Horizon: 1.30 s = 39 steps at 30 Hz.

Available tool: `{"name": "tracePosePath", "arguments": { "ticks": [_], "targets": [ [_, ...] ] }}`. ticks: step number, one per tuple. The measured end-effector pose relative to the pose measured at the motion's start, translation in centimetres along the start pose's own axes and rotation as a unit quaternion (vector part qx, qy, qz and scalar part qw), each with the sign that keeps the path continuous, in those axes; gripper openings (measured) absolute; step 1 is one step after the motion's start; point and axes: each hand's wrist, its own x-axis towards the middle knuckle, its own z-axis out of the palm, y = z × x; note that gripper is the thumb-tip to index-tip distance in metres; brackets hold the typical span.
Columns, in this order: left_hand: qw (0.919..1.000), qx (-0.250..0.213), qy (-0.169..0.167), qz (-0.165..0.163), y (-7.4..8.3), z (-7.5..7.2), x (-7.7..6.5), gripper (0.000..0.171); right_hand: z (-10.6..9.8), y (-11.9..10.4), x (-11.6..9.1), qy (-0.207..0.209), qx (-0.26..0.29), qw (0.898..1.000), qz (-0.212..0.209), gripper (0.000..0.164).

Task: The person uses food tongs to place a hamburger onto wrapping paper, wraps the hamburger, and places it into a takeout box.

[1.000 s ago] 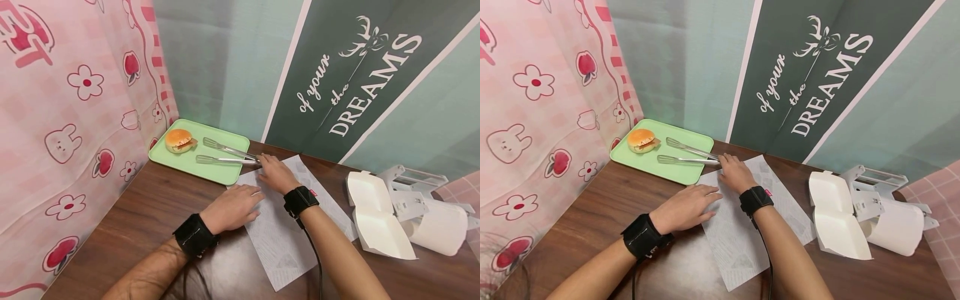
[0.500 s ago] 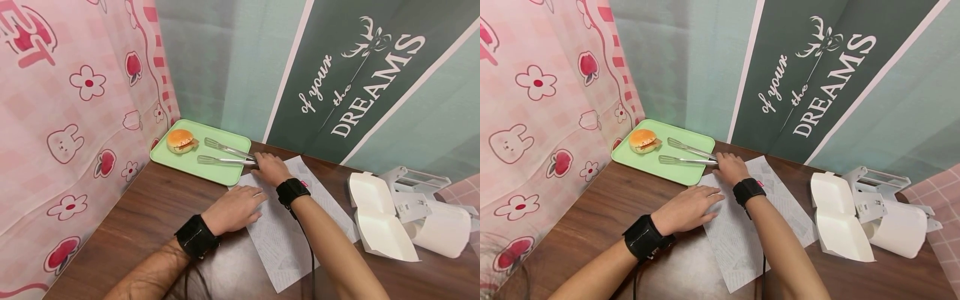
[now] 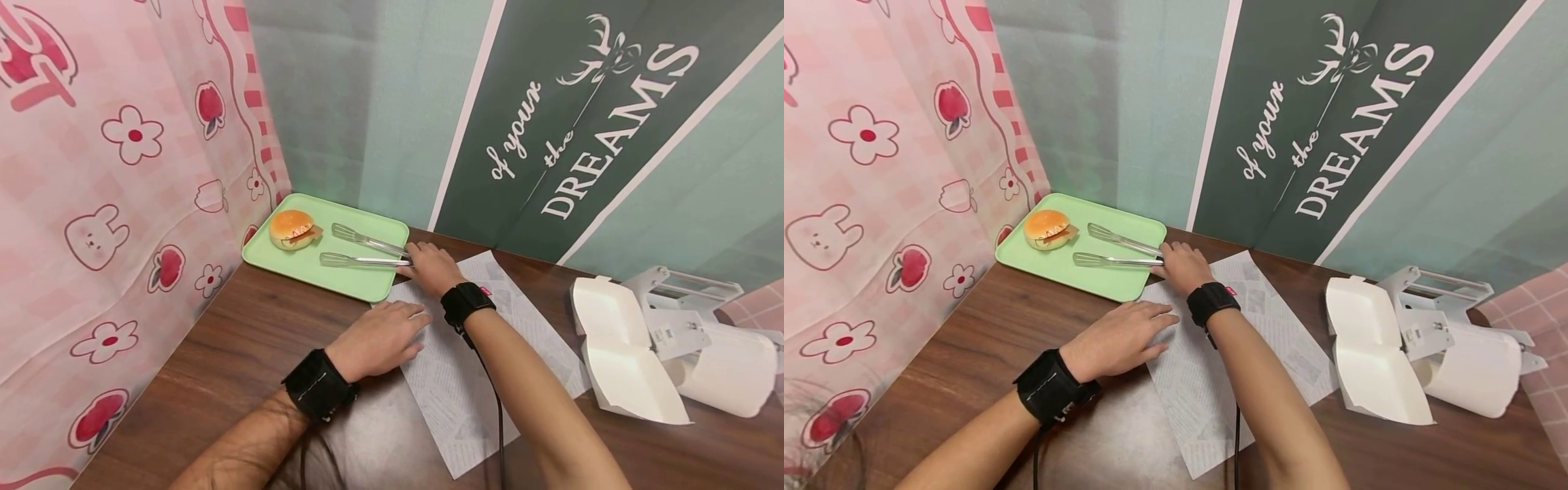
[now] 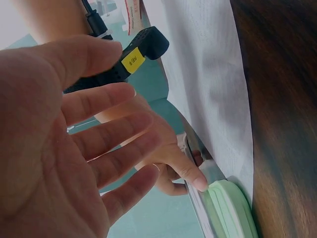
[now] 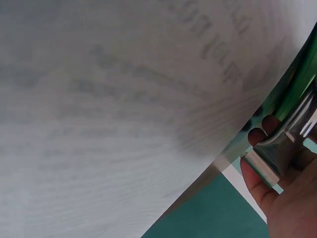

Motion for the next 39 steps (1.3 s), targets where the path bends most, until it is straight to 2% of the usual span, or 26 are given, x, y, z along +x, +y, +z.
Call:
{"name": "tracePosePath", "arguments": {
  "ticks": [10,15,23,26,33,39],
  "targets": [
    [1.0,-0.005,0.006,0.004,-0.2,0.2,0.1,0.042,-0.4,0.4,0.5,-0.028,0.037,0.999,-0.003,0.054],
    [0.9999,-0.009,0.01,0.006,-0.2,0.2,0.1,0.042,-1.0,0.4,-0.1,-0.041,0.077,0.996,0.01,0.052],
    [0.9999,-0.01,0.008,0.0,-0.2,0.2,0.1,0.043,-1.7,0.6,-1.3,-0.048,0.09,0.995,-0.005,0.051],
    [0.9999,-0.007,0.01,0.001,-0.4,0.1,0.1,0.043,-1.6,0.6,-1.7,-0.034,0.1,0.994,-0.005,0.051],
    [0.9995,-0.021,0.021,-0.008,-1.7,-0.3,0.0,0.043,-1.7,0.8,-2.6,0.034,0.103,0.994,0.001,0.058],
    [0.9981,-0.046,0.03,-0.029,-3.4,-1.5,-0.4,0.047,-2.2,0.5,-2.8,0.044,0.098,0.994,-0.001,0.059]
  ]
}}
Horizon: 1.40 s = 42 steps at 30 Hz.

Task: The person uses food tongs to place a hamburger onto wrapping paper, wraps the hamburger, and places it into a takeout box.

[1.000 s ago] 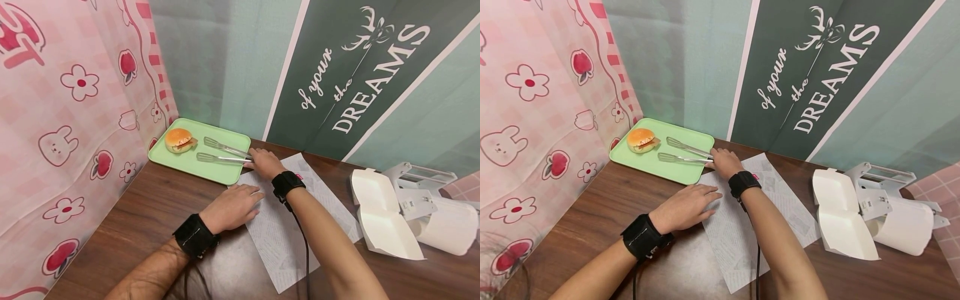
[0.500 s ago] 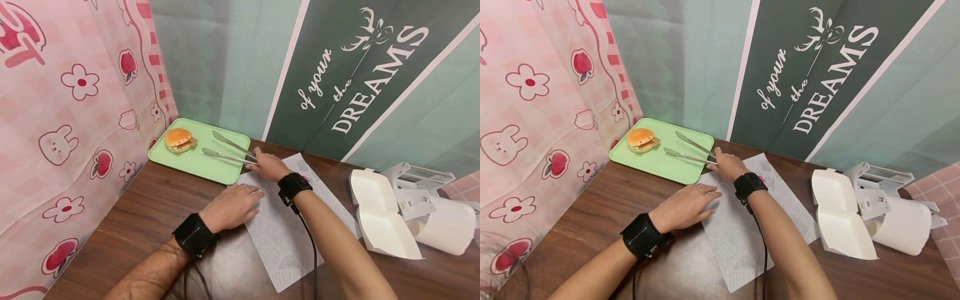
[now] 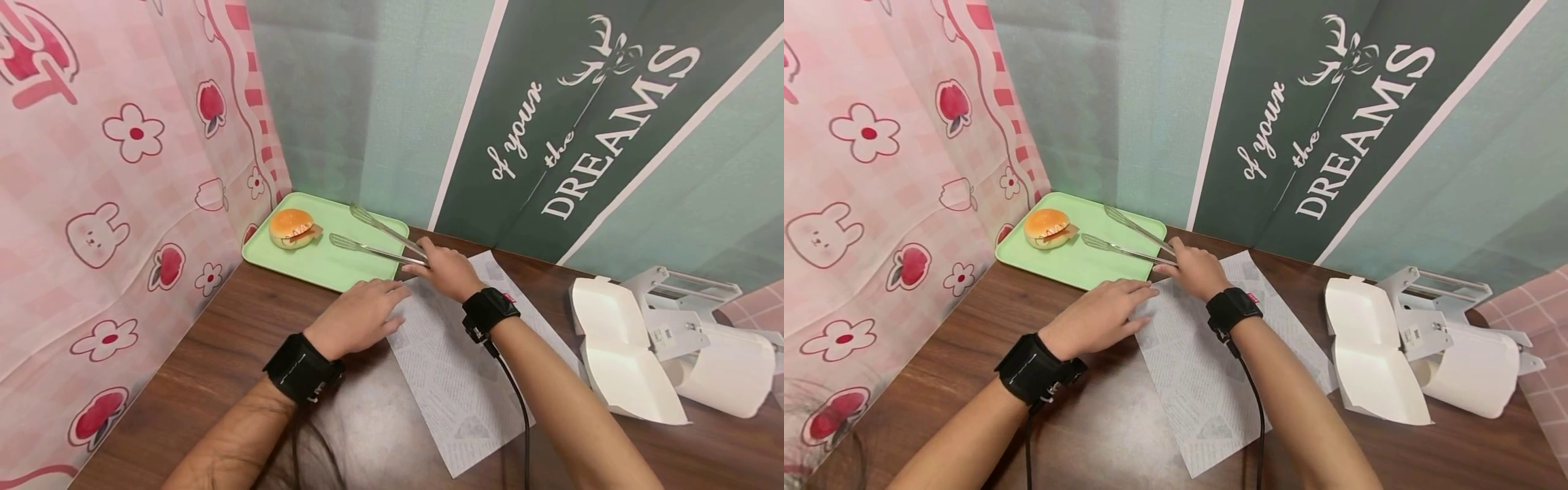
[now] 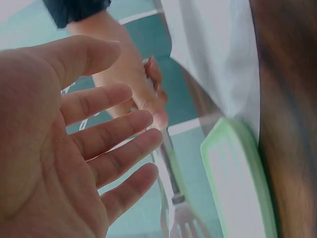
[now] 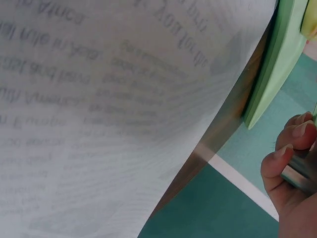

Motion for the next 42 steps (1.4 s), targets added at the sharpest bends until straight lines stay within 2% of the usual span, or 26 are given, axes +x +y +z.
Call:
{"name": "tracePosePath", "arguments": {
  "ticks": [3,7,12,19,32,38,42],
  "targets": [
    [0.9999,-0.006,0.005,-0.006,-0.7,-0.5,-0.1,0.048,0.1,-0.3,0.2,-0.006,-0.007,1.0,-0.003,0.057],
    [0.9996,-0.014,0.018,-0.017,-1.5,-1.1,-0.2,0.049,0.4,-0.8,0.6,-0.011,-0.047,0.999,-0.021,0.06],
    [0.9987,-0.02,0.036,-0.032,-2.3,-1.8,-0.4,0.049,0.9,-1.3,0.8,-0.001,-0.084,0.995,-0.05,0.058],
    [0.998,-0.029,0.035,-0.044,-2.9,-2.3,-0.6,0.046,1.6,-1.9,1.3,0.01,-0.082,0.994,-0.067,0.055],
    [0.9968,-0.024,0.041,-0.065,-4.4,-2.2,-0.9,0.046,2.5,-3.6,2.4,0.032,-0.096,0.99,-0.094,0.05],
    [0.9965,-0.034,0.04,-0.066,-4.6,-2.3,-1.0,0.045,2.8,-4.2,2.9,0.054,-0.111,0.987,-0.106,0.051],
    [0.9963,-0.035,0.046,-0.064,-4.7,-2.4,-1.1,0.044,2.9,-4.8,3.4,0.049,-0.111,0.987,-0.103,0.051]
  ]
}}
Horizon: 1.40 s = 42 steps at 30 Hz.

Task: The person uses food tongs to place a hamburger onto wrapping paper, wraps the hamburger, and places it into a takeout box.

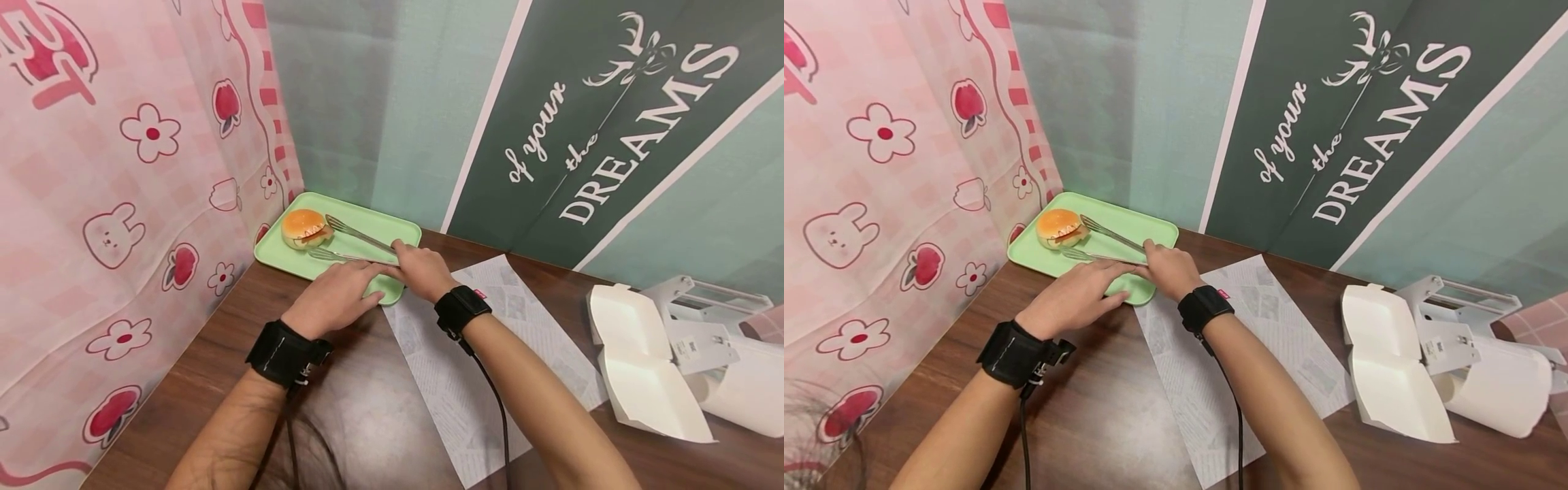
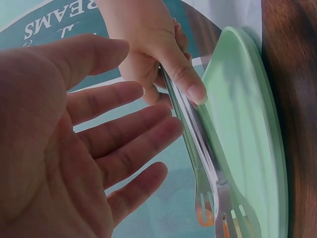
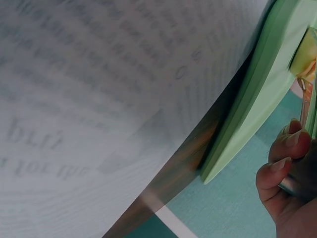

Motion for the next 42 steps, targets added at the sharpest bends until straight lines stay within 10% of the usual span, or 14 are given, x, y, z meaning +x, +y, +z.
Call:
{"name": "tracePosePath", "arguments": {
  "ticks": [23,42],
  "targets": [
    [0.9994,-0.009,0.016,0.03,0.3,0.6,0.1,0.037,0.2,-0.8,1.7,-0.111,0.036,0.992,0.058,0.038],
    [0.9995,0.0,0.008,0.029,0.5,1.0,0.3,0.039,0.8,-0.7,1.6,-0.054,0.046,0.996,0.057,0.035]
  ]
}}
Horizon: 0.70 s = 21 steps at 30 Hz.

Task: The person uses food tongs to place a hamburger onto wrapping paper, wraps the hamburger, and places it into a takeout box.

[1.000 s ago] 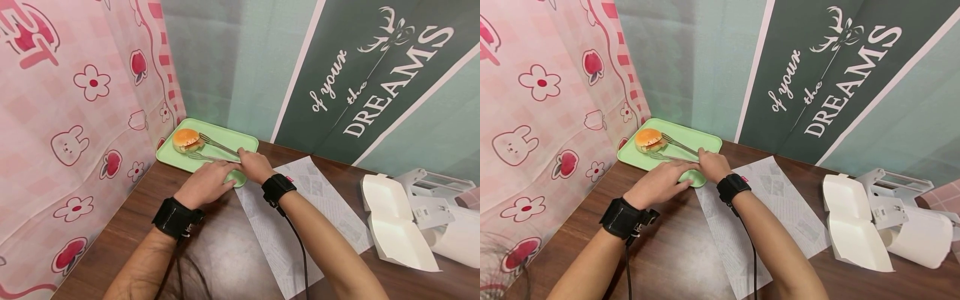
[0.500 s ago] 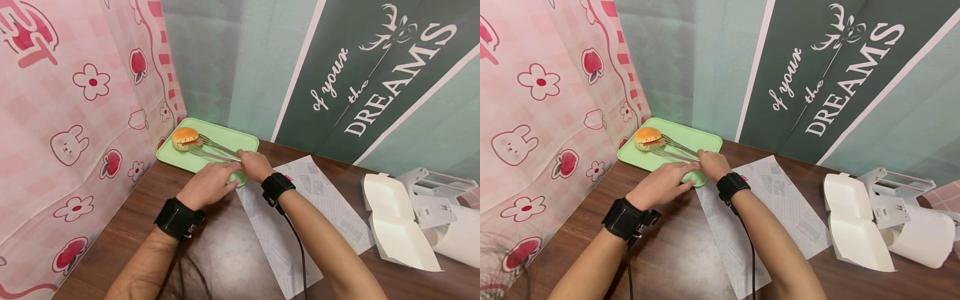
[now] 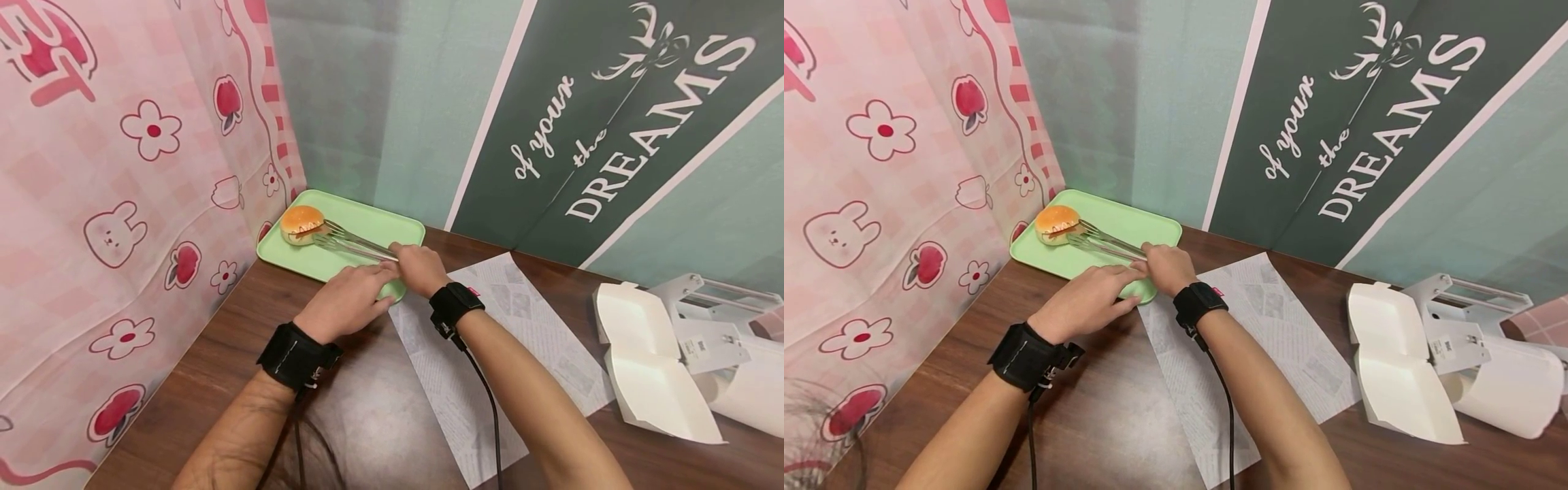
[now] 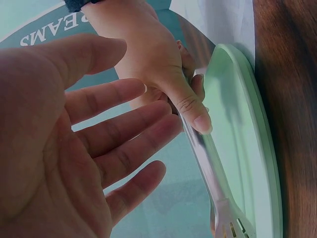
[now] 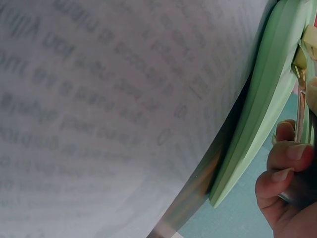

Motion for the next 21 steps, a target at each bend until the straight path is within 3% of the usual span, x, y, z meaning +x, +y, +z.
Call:
{"name": "tracePosePath", "arguments": {
  "ticks": [21],
  "targets": [
    [0.9995,0.026,-0.014,-0.001,0.3,0.1,0.1,0.038,0.5,1.3,-0.9,0.072,0.005,0.997,-0.019,0.029]
  ]
}}
